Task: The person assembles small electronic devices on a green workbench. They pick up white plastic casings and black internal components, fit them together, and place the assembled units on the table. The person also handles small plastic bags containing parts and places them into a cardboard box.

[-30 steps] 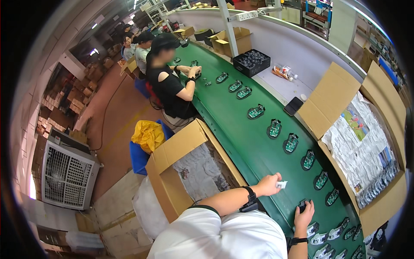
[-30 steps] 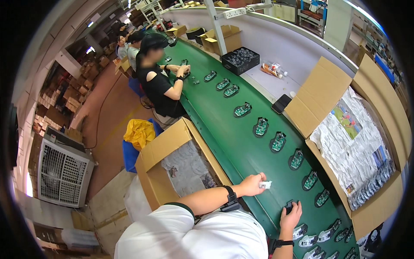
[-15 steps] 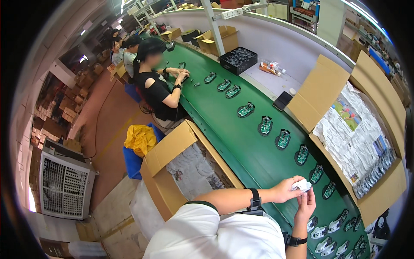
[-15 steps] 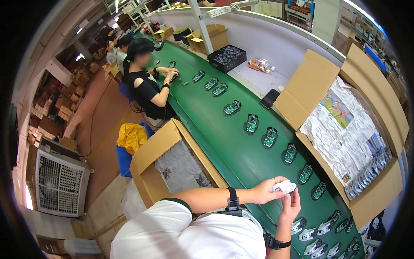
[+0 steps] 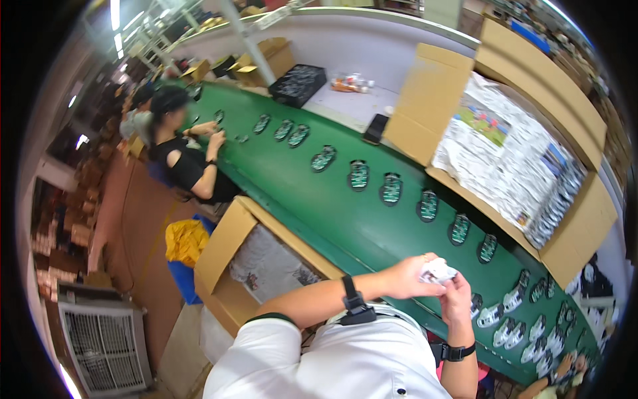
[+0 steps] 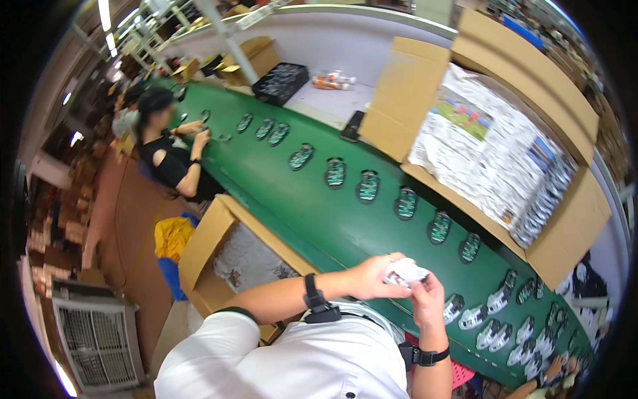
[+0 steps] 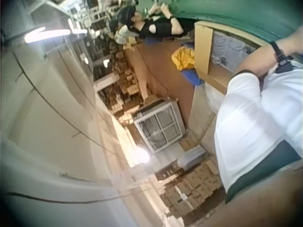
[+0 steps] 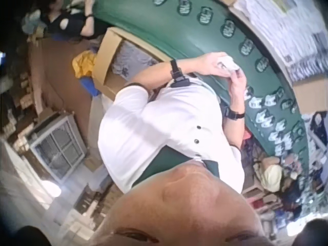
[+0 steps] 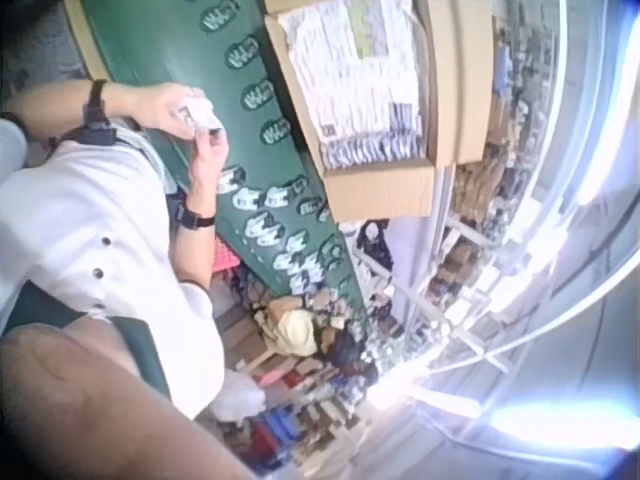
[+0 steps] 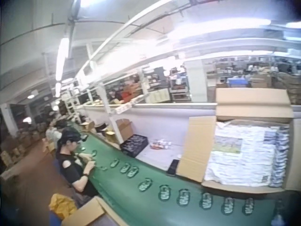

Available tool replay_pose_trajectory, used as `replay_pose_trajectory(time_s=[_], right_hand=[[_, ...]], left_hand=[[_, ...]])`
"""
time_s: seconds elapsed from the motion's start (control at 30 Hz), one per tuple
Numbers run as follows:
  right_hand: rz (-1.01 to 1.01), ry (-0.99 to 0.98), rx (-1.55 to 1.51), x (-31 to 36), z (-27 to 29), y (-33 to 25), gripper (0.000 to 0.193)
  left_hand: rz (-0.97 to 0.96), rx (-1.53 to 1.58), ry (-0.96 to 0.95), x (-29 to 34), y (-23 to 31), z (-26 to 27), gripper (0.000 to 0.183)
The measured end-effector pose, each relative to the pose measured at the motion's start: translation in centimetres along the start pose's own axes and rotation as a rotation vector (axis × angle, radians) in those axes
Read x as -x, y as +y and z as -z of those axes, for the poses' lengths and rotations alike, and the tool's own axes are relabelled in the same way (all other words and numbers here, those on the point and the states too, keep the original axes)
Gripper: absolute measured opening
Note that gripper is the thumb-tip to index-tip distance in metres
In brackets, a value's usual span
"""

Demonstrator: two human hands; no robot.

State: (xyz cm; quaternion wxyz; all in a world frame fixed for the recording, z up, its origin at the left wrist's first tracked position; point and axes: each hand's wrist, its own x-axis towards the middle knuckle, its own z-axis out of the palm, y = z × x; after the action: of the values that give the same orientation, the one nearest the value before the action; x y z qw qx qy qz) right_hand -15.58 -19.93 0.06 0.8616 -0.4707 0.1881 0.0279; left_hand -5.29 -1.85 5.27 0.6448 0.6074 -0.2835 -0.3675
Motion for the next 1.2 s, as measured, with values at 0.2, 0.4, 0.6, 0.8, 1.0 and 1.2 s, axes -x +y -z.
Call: replay_pose_trajectory(time_s=[0.2, 0.4, 0.6, 0.8, 1.0, 1.2], right_hand=[[0.281, 0.163, 0.829, 1.8, -4.3, -3.7, 0.048], [0.319, 0.037, 0.175, 2.2, 1.4, -1.4, 0.026], [0.32, 0.108, 0.178, 2.9, -0.2, -3.1, 0.016], [0.659, 0.058, 0.579, 3.0, 2.6, -4.1, 0.021], [0.803, -0.007, 0.684, 3.4, 3.2, -5.8, 0.026], [0.233, 0.141, 0.596, 1.1, 7.4, -2.7, 0.024]], left_hand=[[-0.142, -0.722, 0.168, -1.6, 0.0, 0.5, 0.031], [-0.04, -0.254, 0.217, -3.8, -0.6, -1.4, 0.026], [-0.329, -0.451, 0.403, -4.8, -0.9, -3.0, 0.019], [-0.687, -0.566, 0.179, -5.3, 0.1, -2.6, 0.028], [-0.637, -0.525, 0.132, -5.2, 1.0, -3.9, 0.023], [-0.238, -0.632, 0.196, -7.4, -6.8, -4.5, 0.037]])
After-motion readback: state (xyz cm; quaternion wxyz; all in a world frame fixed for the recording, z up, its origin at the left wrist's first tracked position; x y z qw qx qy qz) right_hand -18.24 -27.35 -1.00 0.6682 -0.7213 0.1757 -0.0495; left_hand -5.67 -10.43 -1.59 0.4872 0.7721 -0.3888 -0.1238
